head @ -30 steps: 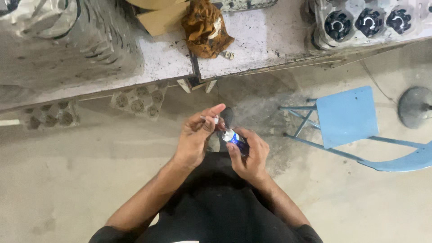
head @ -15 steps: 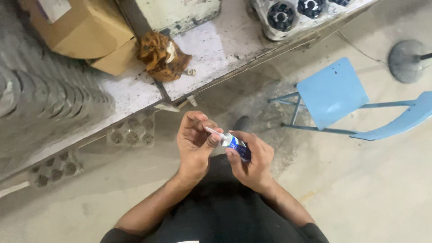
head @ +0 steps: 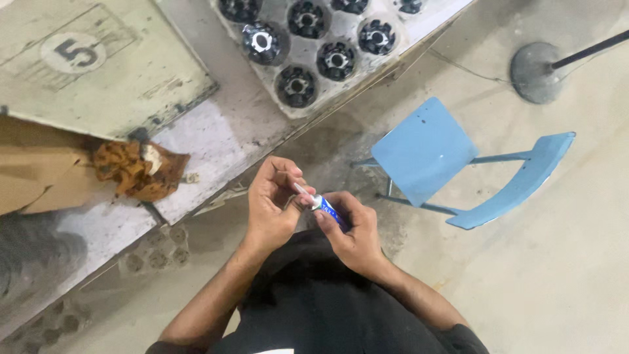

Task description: The person picks up a rotor assembly from a plastic tray, applies adhesive from a tube around its central hub, and places it back into the tray. They open a new adhesive tube from a cardboard box, cap and uncap the tube between parts, and repeat the process on successive rotors.

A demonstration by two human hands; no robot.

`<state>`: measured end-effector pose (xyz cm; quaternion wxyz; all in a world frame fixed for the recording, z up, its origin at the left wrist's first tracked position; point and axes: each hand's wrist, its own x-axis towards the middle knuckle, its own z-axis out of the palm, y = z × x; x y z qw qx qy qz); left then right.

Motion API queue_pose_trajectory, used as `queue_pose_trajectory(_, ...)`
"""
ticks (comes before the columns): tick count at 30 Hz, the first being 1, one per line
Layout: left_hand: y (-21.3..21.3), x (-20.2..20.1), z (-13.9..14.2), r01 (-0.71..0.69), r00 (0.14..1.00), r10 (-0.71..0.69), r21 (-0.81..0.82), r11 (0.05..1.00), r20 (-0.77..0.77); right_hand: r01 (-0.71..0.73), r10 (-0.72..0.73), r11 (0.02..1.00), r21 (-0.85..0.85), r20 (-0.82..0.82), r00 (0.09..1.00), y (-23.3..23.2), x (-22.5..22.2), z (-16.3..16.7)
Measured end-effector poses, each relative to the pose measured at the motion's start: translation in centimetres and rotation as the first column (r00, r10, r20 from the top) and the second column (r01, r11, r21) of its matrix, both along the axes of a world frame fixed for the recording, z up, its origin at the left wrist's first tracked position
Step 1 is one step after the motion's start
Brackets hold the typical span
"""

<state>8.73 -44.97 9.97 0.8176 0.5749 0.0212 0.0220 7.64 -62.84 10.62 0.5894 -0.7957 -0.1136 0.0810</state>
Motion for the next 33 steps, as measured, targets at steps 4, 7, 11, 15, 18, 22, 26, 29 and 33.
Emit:
queue_pose_trajectory(4,-5.5,7.6,-1.1,0.031,1.000,-0.030,-0.089,0.996,0.002,-0.024,0.190,0.901,0.433,-0.343,0.920,-5.5,8.2,-0.1)
queue_pose_trajectory(7,-6.9,12.4,-1.8,0.115,0.991,-0.127,-0.224,0.968,-0.043,0.144,0.407,0.778,0.611,-0.665,0.626,-8.1,13.2,0.4)
queue_pose_trajectory(11,-7.4,17.9,-1.9,0.112,0.986,-0.140,-0.271,0.956,-0.085,0.144,0.348,0.815,0.562,-0.672,0.653,-8.3,18.8,0.9)
queue_pose_trajectory(15,-7.2,23.5,-2.0,0.009,1.000,-0.010,-0.152,0.988,-0.002,0.033,0.066,0.964,0.265,-0.354,0.933,-6.7,24.1,0.4)
queue_pose_trajectory(18,-6.4,27.8,-2.3,-0.042,0.999,0.040,-0.168,0.985,-0.016,0.041,-0.047,0.999,0.029,0.241,0.969,-5.0,28.4,0.4)
queue_pose_trajectory(22,-3.8,33.6,-2.3,-0.070,0.997,0.057,-0.325,0.943,-0.049,0.194,0.023,0.953,-0.231,0.697,0.716,-1.8,36.0,1.6)
queue_pose_trajectory(26,0.3,37.7,-1.9,-0.104,0.992,0.055,-0.462,0.881,-0.117,0.249,0.117,0.920,-0.301,0.821,0.559,2.2,41.8,2.8)
queue_pose_trajectory(29,3.6,40.4,-1.9,-0.098,0.991,0.057,-0.365,0.926,-0.120,0.092,0.105,0.966,-0.241,0.692,0.714,4.6,44.2,2.6)
queue_pose_trajectory(33,7.5,42.9,-2.0,-0.017,0.999,0.005,-0.252,0.968,-0.050,-0.169,0.234,0.961,0.219,-0.316,0.919,6.4,46.8,1.6)
